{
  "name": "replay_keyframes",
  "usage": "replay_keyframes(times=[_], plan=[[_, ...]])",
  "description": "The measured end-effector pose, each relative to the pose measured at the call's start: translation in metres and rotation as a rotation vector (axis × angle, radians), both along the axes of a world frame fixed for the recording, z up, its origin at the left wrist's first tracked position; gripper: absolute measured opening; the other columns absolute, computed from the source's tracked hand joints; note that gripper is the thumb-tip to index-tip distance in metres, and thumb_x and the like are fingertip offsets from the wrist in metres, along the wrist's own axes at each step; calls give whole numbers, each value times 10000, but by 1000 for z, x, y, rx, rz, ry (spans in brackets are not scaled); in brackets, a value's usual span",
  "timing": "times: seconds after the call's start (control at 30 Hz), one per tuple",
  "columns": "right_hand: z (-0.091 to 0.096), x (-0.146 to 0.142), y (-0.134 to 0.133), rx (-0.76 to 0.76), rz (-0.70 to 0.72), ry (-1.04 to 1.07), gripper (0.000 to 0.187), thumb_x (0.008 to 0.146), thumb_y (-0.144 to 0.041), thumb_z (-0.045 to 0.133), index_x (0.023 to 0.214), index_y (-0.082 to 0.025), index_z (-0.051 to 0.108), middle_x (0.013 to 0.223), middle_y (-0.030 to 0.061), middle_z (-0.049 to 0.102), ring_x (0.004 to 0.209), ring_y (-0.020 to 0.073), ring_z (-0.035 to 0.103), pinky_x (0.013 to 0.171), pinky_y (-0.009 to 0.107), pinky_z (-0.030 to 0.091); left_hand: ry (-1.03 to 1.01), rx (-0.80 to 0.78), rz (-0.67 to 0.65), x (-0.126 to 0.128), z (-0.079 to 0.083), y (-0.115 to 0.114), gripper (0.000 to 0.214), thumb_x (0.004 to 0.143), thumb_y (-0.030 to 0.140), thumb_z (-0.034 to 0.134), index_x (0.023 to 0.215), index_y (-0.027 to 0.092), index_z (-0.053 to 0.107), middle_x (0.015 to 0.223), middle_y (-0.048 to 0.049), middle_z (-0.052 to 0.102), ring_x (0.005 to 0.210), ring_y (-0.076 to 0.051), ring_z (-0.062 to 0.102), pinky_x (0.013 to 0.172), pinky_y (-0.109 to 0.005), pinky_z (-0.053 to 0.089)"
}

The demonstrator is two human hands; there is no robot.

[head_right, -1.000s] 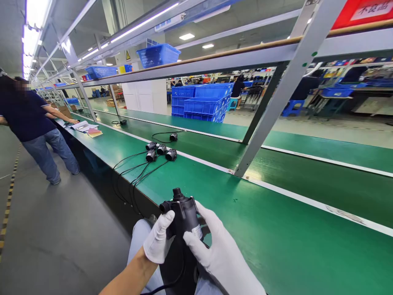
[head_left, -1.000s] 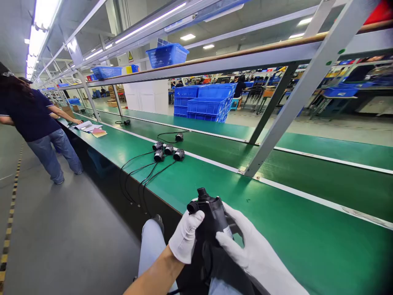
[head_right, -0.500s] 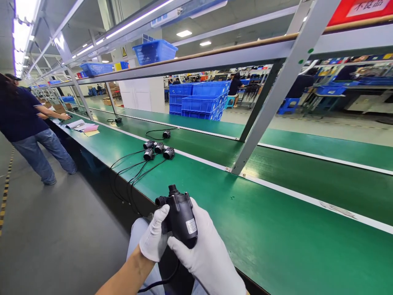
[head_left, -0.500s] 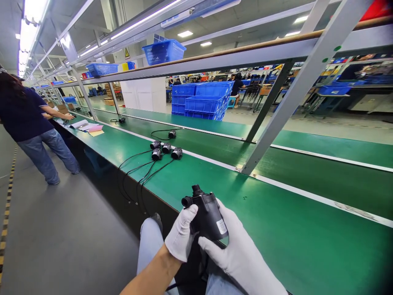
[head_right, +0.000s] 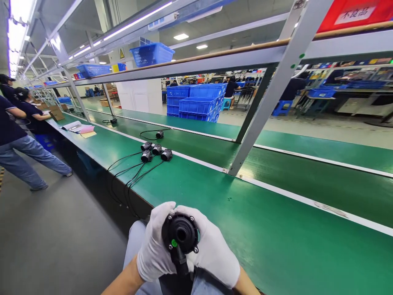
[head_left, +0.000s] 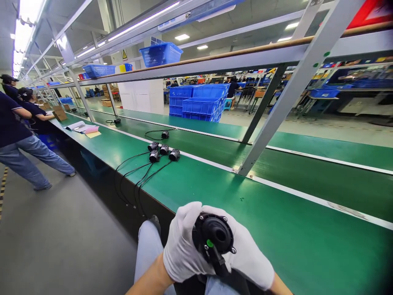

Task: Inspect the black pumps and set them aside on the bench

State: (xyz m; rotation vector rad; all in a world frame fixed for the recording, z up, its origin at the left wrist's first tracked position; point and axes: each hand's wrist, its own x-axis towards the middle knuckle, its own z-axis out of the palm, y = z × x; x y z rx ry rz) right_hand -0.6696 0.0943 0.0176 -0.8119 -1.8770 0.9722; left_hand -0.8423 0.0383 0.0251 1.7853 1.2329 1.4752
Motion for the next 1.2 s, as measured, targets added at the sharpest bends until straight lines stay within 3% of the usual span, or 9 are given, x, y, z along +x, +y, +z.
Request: replay_keyframes(times=[0.13,0.23,0.3,0.4,0.57,0.73,1.0,1.07,1.2], plan=[[2,2,3,29,-2,-40,598,667,-339,774,1239,-258,620,1237,93,736,1107,307,728,969,412,609,-121,-108,-117,-11,1,-2,1267,466,381,1015,1549,278,368,1556,-126,441,1364,-374,489,1239,-449,284],[1,4,4,37,-19,-82,554,707,-326,741,1243,-266,615,1241,84,737,1097,295,735,966,416,614,-283,-251,-233,-13,14,-2,887,768,627,776,1494,223,464,1525,-129,479,1397,-357,451,1243,-446,277],[0,6,4,59,-39,-88,550,709,-319,727,1245,-269,610,1217,78,745,1069,289,744,953,416,620,-327,-320,-231,-10,24,-2,662,908,606,619,1427,207,520,1443,-125,543,1362,-329,478,1211,-438,319],[-4,8,4,99,-56,-94,560,700,-295,709,1250,-279,604,1201,67,748,1055,280,747,934,404,627,-298,-396,-159,0,35,-1,483,909,462,665,1315,222,562,1324,-101,593,1259,-298,543,1145,-424,385],[-6,5,6,101,-65,-107,522,708,-333,697,1219,-266,618,1154,78,762,1011,278,763,876,384,647,-336,-391,-103,6,28,-2,487,919,470,666,1328,226,565,1348,-106,587,1284,-291,528,1155,-417,376],[-5,10,13,75,-62,-107,531,676,-351,709,1189,-233,637,1196,117,751,1079,310,745,955,421,619,-586,-492,-202,-17,-23,4,620,981,663,427,1437,253,519,1434,-114,576,1294,-280,555,1156,-458,387],[-4,21,27,115,-20,-92,570,658,-335,710,1213,-228,641,1191,106,748,1070,297,745,965,405,606,-134,-878,-197,-97,-184,-50,697,894,795,429,1049,161,673,889,-86,727,883,-243,656,904,-404,497],[-3,21,31,124,-37,-93,546,674,-341,707,1205,-229,641,1179,103,751,1062,293,746,956,403,607,-29,-941,-163,-114,-197,-67,679,884,801,429,978,175,674,837,-70,714,900,-249,639,952,-405,464],[-1,20,36,130,-68,-102,507,706,-361,717,1188,-225,640,1166,103,753,1042,289,749,925,399,613,77,-1069,-130,-139,-194,-86,700,788,872,474,901,206,660,816,-40,663,940,-260,610,975,-380,437]])
